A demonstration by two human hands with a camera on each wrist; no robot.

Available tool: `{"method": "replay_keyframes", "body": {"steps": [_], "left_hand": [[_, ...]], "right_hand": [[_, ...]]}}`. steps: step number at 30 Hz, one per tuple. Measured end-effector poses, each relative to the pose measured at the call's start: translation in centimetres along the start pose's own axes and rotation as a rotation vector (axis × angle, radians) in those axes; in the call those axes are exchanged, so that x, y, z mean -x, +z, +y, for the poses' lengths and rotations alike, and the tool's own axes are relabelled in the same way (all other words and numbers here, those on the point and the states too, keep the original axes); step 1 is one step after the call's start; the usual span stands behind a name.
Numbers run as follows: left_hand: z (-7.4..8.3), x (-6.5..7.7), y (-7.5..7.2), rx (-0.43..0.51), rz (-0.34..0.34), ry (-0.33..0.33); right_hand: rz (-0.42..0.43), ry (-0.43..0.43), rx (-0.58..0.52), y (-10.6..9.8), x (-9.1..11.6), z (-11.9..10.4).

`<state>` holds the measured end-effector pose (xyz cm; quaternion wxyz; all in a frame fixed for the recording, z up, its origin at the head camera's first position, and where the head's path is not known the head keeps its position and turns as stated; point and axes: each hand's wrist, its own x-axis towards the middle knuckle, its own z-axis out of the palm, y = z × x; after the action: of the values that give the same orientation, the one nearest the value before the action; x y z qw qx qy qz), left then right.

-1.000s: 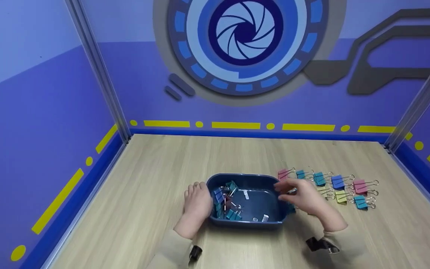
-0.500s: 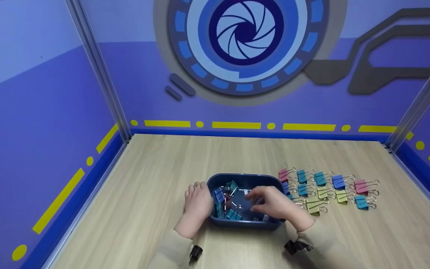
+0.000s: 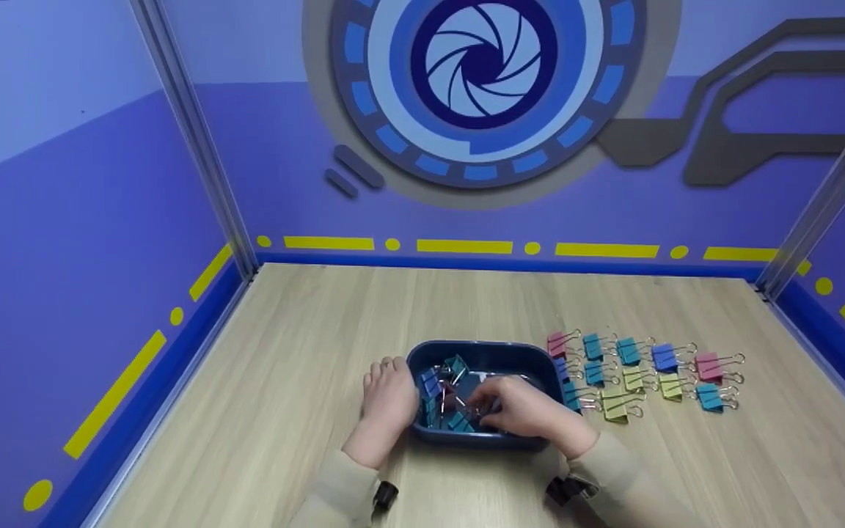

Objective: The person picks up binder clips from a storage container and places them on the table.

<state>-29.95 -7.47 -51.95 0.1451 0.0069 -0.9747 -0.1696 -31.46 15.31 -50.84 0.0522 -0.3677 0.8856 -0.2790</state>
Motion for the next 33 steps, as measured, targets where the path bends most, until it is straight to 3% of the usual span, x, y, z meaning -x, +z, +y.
{"method": "replay_keyframes", "body": {"steps": [13,21,33], "left_hand": [[0.2,0.0,0.0,0.004,-0.013,-0.026],[0.1,-0.1,0.1,0.0,0.013,-0.004],[0.0,0.0,0.1,-0.003,0.017,0.009]], "right_hand": [[-0.03,0.051,0.017,0.3,-0.1,-0.4],[0.009,0.029,0.047,0.1,0.0,0.2],[0.07,0.056,-0.063,-2.1,1.3,0.8]]}}
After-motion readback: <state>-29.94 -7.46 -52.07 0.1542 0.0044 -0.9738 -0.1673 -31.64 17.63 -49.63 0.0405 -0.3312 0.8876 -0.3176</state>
